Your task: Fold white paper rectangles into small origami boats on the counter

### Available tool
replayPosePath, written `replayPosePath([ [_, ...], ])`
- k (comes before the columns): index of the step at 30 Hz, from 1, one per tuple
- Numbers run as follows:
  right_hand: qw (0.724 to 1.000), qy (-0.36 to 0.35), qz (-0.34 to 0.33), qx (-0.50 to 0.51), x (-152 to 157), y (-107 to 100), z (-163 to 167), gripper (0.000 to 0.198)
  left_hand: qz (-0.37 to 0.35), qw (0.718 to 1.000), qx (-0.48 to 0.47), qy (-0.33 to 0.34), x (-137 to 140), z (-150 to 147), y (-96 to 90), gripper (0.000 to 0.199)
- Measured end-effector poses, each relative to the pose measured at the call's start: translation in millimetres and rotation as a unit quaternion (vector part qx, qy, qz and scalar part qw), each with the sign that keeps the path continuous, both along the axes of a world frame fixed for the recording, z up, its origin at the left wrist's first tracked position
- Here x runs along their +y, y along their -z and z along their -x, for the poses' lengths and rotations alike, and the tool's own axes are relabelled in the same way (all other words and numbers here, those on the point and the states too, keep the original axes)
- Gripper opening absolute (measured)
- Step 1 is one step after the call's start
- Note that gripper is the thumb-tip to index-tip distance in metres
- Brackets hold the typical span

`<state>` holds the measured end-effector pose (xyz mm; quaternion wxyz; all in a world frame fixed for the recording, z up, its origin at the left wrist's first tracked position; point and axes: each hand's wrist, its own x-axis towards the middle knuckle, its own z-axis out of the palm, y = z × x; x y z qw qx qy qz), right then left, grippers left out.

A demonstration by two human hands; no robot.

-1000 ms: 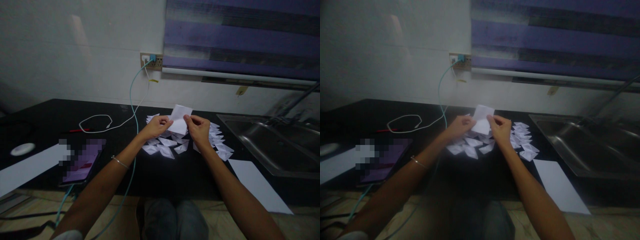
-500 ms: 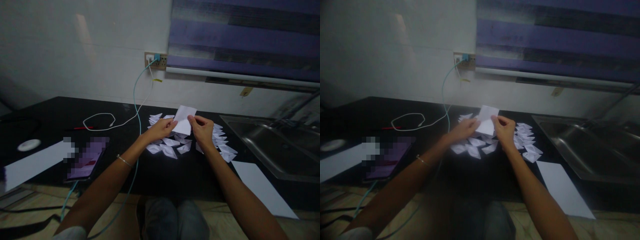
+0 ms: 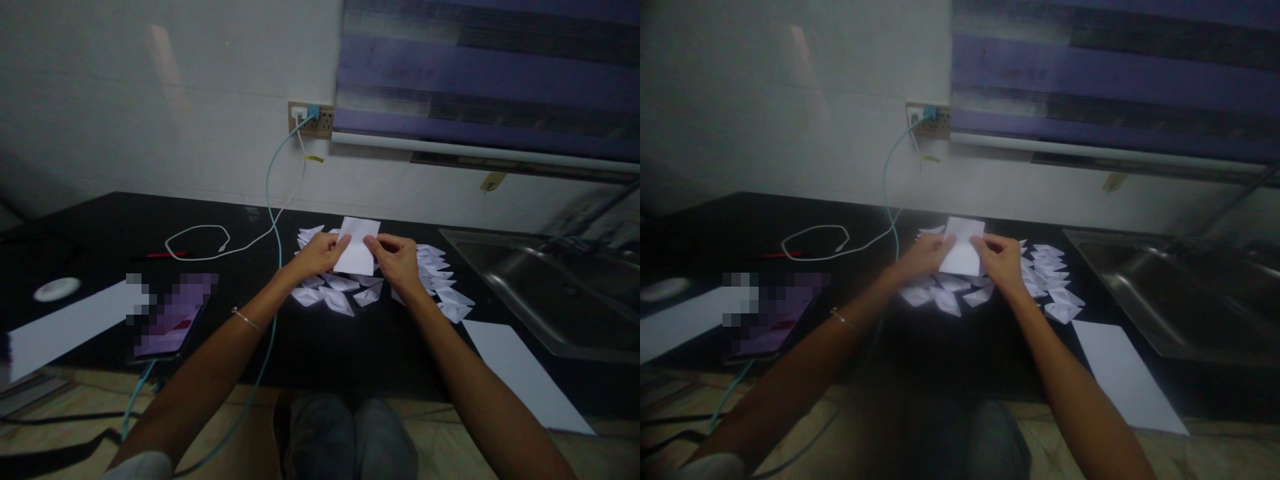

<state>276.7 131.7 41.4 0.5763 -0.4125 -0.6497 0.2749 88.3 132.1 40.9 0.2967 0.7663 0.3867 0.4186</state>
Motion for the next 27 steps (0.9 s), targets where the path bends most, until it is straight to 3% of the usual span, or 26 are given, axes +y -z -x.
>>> replayPosePath([
  [7, 1.0, -0.01, 0.0, 0.01, 0.6, 2.2, 0.1, 0.027, -0.017, 1.0, -0.019, -0.009, 1.5, 0.1, -0.6, 0.049],
  [12, 1.0, -0.023, 0.001, -0.008, 0.5, 2.8, 0.3, 0.027, -0.071, 0.996, -0.006, -0.045, 1.3, -1.2, -2.5, 0.05],
  [19, 1.0, -0.028, 0.003, -0.012, -1.4, 3.8, 2.0, 0.027, -0.064, 0.994, -0.046, -0.075, 5.0, -0.9, 0.3, 0.061],
  [27, 0.999, -0.027, -0.001, -0.028, -4.1, 2.4, 3.3, 0.029, -0.06, 0.989, -0.122, -0.056, 8.7, 2.1, -4.3, 0.046],
])
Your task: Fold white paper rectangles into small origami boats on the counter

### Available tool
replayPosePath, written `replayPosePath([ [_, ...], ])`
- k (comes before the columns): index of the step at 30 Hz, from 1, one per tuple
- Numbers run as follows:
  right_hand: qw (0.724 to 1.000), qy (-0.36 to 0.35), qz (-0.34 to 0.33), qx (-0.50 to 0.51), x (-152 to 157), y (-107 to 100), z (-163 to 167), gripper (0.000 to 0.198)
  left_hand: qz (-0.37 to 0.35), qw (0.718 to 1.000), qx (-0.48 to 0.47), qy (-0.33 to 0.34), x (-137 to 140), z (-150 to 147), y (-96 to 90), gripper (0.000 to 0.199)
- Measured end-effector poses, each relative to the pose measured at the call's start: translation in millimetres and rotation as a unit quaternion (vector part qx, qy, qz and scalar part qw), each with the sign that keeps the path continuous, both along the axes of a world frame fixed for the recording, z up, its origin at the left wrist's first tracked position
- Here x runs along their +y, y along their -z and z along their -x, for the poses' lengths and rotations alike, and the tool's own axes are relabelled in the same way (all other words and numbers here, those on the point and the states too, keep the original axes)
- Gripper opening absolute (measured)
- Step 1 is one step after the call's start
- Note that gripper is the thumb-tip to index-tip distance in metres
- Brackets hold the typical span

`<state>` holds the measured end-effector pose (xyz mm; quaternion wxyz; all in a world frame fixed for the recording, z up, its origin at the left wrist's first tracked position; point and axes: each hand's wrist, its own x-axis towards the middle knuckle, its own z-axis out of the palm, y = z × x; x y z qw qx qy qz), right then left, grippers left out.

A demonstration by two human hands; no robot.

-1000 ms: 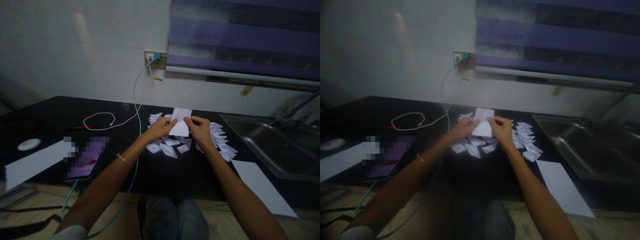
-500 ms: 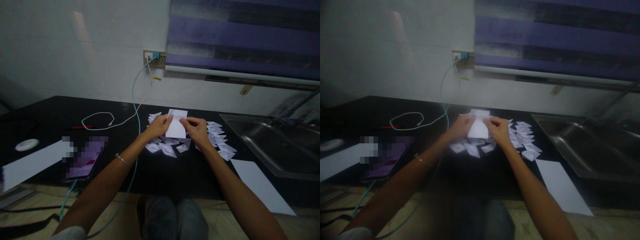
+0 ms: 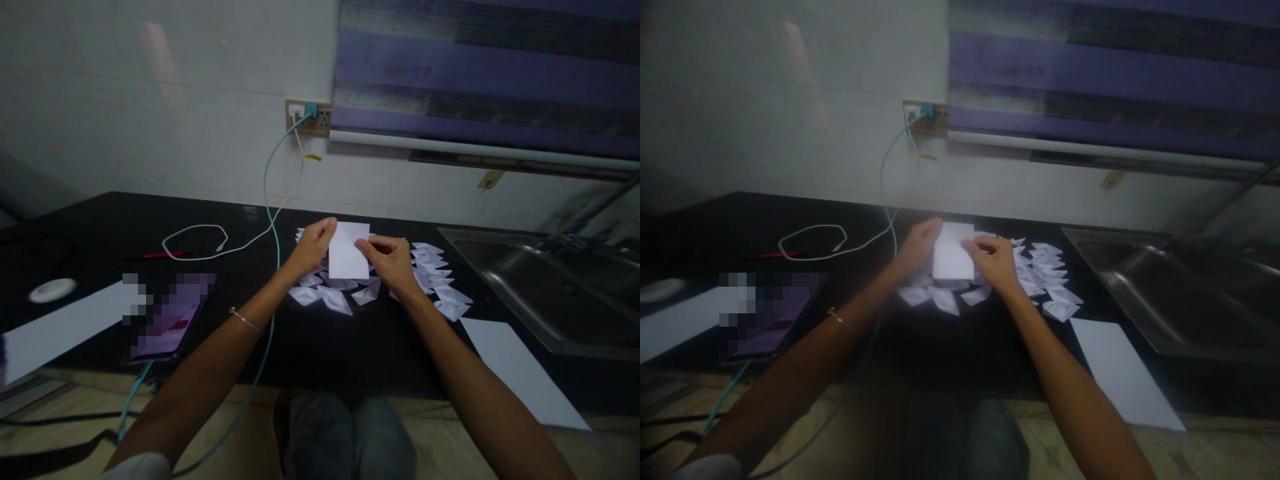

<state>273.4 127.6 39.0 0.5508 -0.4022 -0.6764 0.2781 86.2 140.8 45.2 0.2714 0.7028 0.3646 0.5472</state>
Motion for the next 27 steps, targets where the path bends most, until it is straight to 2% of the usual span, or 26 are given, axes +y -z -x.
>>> replayPosePath([
  [6, 1.0, -0.012, 0.0, -0.008, -2.9, -0.8, 2.3, 0.026, -0.037, 0.996, 0.052, -0.066, 7.8, 6.1, 3.5, 0.044],
  [8, 1.0, -0.011, 0.001, -0.004, -3.2, -1.0, 2.7, 0.025, -0.04, 0.996, 0.045, -0.067, 8.0, 5.6, 4.3, 0.044],
  [14, 1.0, 0.01, -0.007, 0.009, -1.7, -2.2, 1.3, 0.03, 0.021, 0.998, -0.024, 0.048, 3.6, 7.6, -2.0, 0.037],
  [19, 0.999, 0.03, -0.023, 0.031, 1.5, -2.5, -1.7, 0.034, 0.115, 0.979, -0.066, 0.156, 1.6, 12.2, -4.1, 0.032],
  [22, 0.998, 0.023, -0.011, 0.049, 2.4, -2.2, -2.0, 0.032, 0.13, 0.975, -0.098, 0.149, 5.2, 13.2, -1.1, 0.034],
  [25, 0.996, -0.042, 0.022, 0.073, 1.0, -2.7, -1.6, 0.029, 0.111, 0.977, -0.132, 0.123, 9.6, 14.7, -0.2, 0.028],
  [27, 0.993, -0.085, 0.033, 0.079, -0.1, -2.8, -1.8, 0.036, 0.082, 0.981, -0.143, 0.1, 11.6, 16.5, -1.2, 0.024],
])
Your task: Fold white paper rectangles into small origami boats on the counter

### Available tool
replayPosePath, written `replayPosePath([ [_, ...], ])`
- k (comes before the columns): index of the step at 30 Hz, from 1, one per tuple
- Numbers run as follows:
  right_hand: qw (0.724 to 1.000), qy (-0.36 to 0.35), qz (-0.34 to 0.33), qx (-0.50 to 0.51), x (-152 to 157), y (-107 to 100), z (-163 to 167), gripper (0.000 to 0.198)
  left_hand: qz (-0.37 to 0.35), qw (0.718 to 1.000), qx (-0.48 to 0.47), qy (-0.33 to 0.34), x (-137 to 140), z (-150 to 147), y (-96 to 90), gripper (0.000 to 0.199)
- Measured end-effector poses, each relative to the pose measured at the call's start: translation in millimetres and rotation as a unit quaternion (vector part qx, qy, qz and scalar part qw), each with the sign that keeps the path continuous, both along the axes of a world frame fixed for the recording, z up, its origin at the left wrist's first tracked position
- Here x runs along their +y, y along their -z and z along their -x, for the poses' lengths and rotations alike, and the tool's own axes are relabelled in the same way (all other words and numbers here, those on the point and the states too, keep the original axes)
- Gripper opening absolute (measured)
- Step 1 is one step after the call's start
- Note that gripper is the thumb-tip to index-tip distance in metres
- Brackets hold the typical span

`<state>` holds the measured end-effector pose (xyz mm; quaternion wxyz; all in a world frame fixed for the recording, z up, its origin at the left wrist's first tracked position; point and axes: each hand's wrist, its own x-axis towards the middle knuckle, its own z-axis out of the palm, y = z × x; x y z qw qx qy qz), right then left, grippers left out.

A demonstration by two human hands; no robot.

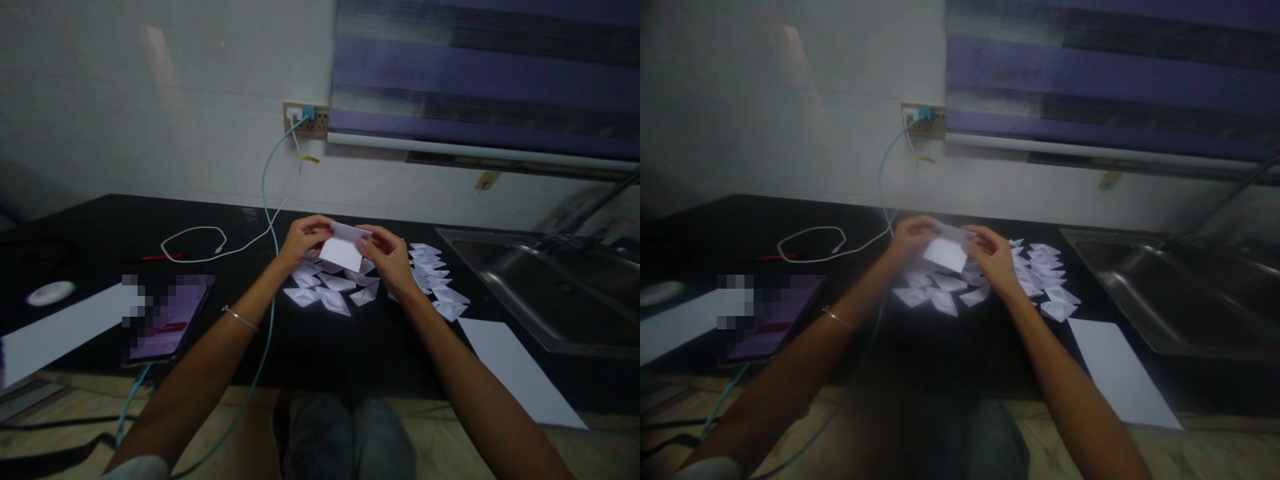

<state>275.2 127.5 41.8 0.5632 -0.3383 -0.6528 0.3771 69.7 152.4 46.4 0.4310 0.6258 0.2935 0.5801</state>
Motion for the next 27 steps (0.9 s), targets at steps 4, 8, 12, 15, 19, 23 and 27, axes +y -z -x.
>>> replayPosePath([
  [4, 1.0, -0.019, -0.002, 0.005, 0.9, 3.1, -0.8, 0.034, -0.02, 0.999, -0.006, -0.041, 3.0, 2.9, -0.3, 0.021],
  [8, 0.998, 0.051, 0.01, 0.035, 5.5, 7.6, -1.4, 0.029, 0.01, 1.0, 0.004, -0.008, 4.5, 1.7, 3.6, 0.028],
  [12, 0.997, 0.071, 0.004, 0.037, 8.5, 8.4, -2.4, 0.027, 0.023, 0.999, 0.028, 0.033, 2.6, 0.3, 5.5, 0.027],
  [15, 0.997, 0.07, -0.001, 0.038, 9.1, 8.5, -2.7, 0.024, 0.022, 0.999, 0.028, 0.037, 0.2, 0.7, 4.4, 0.028],
  [19, 0.997, 0.054, 0.002, 0.062, 8.5, 8.9, -1.8, 0.02, 0.014, 0.999, 0.028, 0.02, -4.4, 1.2, 0.9, 0.025],
  [23, 0.997, 0.063, -0.01, 0.045, 6.5, 7.0, -0.6, 0.018, 0.014, 1.0, 0.022, -0.004, -7.4, 0.4, -2.1, 0.013],
  [27, 0.995, 0.069, -0.051, 0.041, 6.3, 3.3, -0.9, 0.019, 0.012, 1.0, -0.018, 0.015, -5.3, -0.9, -1.8, 0.013],
])
